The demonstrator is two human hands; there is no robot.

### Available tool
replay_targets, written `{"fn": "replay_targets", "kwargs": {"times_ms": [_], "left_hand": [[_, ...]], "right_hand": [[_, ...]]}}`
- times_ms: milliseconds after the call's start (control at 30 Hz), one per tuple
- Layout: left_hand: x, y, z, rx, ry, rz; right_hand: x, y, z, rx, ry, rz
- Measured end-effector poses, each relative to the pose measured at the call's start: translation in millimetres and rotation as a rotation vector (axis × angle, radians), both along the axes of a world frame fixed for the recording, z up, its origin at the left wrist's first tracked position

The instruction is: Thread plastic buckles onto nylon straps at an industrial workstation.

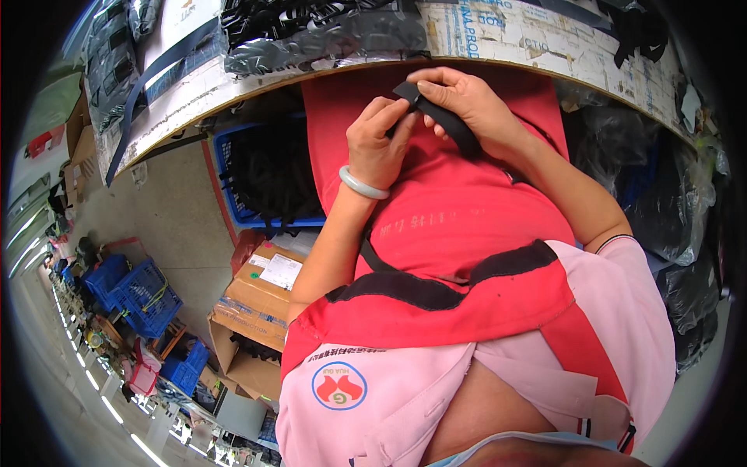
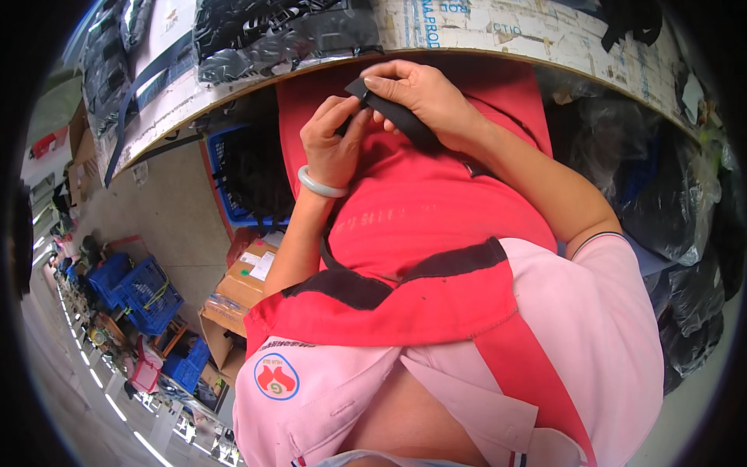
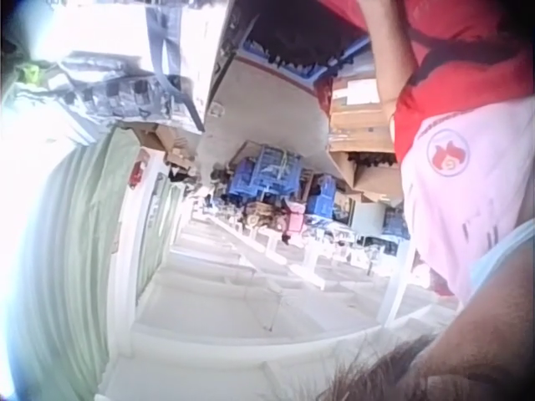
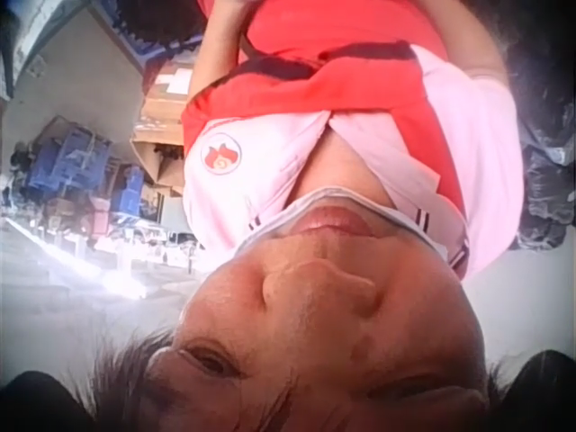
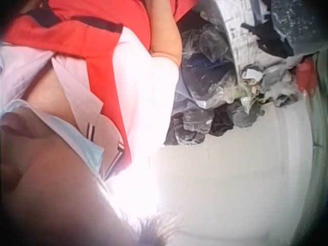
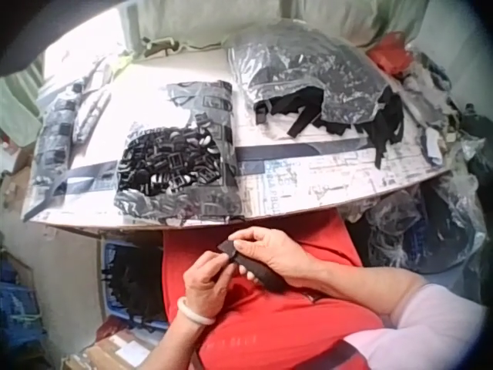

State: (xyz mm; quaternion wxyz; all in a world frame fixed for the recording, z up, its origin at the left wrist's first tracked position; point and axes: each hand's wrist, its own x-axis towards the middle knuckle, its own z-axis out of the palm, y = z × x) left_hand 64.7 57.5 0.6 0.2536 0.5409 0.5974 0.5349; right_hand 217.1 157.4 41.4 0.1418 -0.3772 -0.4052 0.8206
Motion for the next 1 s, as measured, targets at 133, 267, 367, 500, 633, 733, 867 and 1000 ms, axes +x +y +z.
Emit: {"fn": "replay_targets", "kwargs": {"times_ms": [133,267,367,500,633,733,867,1000], "left_hand": [[-0.9,-4.1,14.5,-0.438,-0.972,-0.029],[-5.1,-3.8,1.4,-0.517,-1.326,-0.087],[-4.0,1.1,9.3,-0.478,-1.254,-0.039],[-2.4,1.4,24.1,-0.344,-0.982,0.062],[-1.6,1.2,20.2,-0.316,-0.877,0.115],[2.8,-1.9,21.7,-0.272,-0.831,0.121],[4.9,-3.1,18.3,-0.239,-0.766,0.09],[0.1,-6.4,18.1,-0.24,-0.766,0.031]], "right_hand": [[3.3,-2.1,0.9,-0.02,0.072,-0.019],[1.6,-7.3,-15.1,0.436,-0.001,0.01],[-0.7,-12.7,-5.5,1.138,0.043,-0.049],[2.8,-14.4,41.3,0.852,0.04,0.041],[10.4,-1.1,22.1,0.495,-0.21,0.272],[8.0,-0.4,22.5,0.396,-0.264,0.311],[2.6,-2.9,9.6,0.313,-0.18,0.17],[2.9,1.5,0.5,0.007,-0.079,0.067]]}}
